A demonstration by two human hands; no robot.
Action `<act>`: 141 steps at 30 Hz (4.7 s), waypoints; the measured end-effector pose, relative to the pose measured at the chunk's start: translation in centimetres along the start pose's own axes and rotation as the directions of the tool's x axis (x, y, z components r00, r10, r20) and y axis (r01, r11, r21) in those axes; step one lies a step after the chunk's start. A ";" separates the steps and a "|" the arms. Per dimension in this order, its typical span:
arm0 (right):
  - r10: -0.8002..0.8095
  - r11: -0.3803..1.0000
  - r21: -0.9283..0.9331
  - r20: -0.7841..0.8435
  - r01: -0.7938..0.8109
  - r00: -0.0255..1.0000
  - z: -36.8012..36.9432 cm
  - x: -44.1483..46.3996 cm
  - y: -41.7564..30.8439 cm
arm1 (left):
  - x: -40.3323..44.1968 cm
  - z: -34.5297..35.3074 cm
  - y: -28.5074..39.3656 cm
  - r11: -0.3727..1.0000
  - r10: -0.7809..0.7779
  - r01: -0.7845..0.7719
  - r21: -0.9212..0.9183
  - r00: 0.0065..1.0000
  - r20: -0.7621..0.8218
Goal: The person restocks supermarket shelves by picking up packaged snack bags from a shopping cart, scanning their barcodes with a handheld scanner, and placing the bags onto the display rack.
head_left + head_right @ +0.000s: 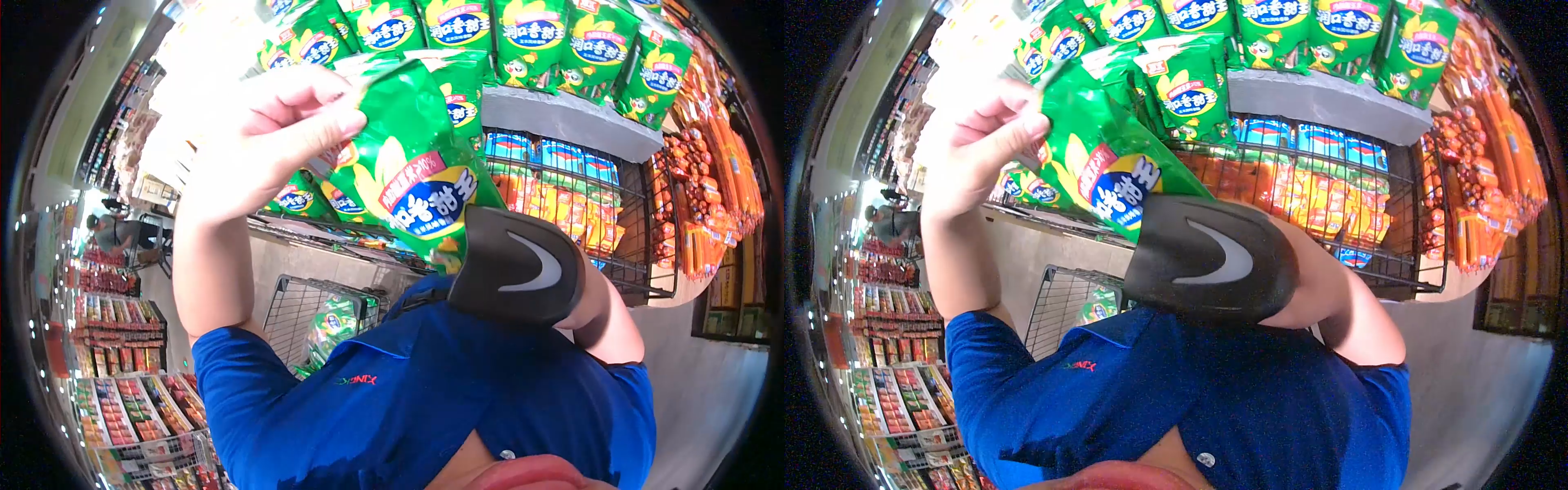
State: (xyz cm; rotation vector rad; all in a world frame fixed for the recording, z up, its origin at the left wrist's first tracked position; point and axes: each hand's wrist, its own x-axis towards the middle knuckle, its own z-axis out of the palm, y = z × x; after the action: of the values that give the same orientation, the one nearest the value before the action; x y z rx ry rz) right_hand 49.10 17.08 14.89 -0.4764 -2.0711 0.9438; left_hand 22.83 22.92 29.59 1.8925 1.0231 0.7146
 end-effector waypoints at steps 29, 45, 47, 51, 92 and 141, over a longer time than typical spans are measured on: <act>0.367 0.674 0.724 -0.501 0.147 0.783 -3.6 -9.6 2.2 | 14.9 2.8 -9.1 0.438 0.287 -0.456 0.775 0.888 0.360; 0.382 0.713 0.699 -0.447 0.050 0.809 -3.3 -9.7 2.2 | 11.2 -0.2 -7.6 0.483 0.227 -0.179 0.857 0.971 0.075; 0.369 0.705 0.708 -0.428 0.052 0.825 -3.2 -9.8 2.5 | 11.0 -0.5 -7.4 0.575 0.086 -0.096 0.812 0.995 0.057; 0.338 0.697 0.714 -0.411 0.068 0.847 -3.2 -9.6 2.6 | 11.5 0.3 -7.7 0.664 0.039 -0.053 0.746 0.999 0.037; 0.342 0.732 0.681 -0.400 0.026 0.850 -3.2 -9.5 2.5 | 12.9 0.6 -10.3 0.579 0.144 -0.089 0.811 0.990 0.006; 0.457 0.725 0.681 -0.365 -0.103 0.811 -3.0 -9.3 2.0 | -3.5 11.9 -13.9 0.696 0.646 -0.585 0.416 0.763 -0.010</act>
State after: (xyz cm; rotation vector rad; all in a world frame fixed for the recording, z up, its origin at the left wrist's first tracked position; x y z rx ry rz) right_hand 57.16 14.18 9.86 -0.6122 -1.0978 1.4497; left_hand 25.08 19.39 11.45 2.6221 0.6195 1.1214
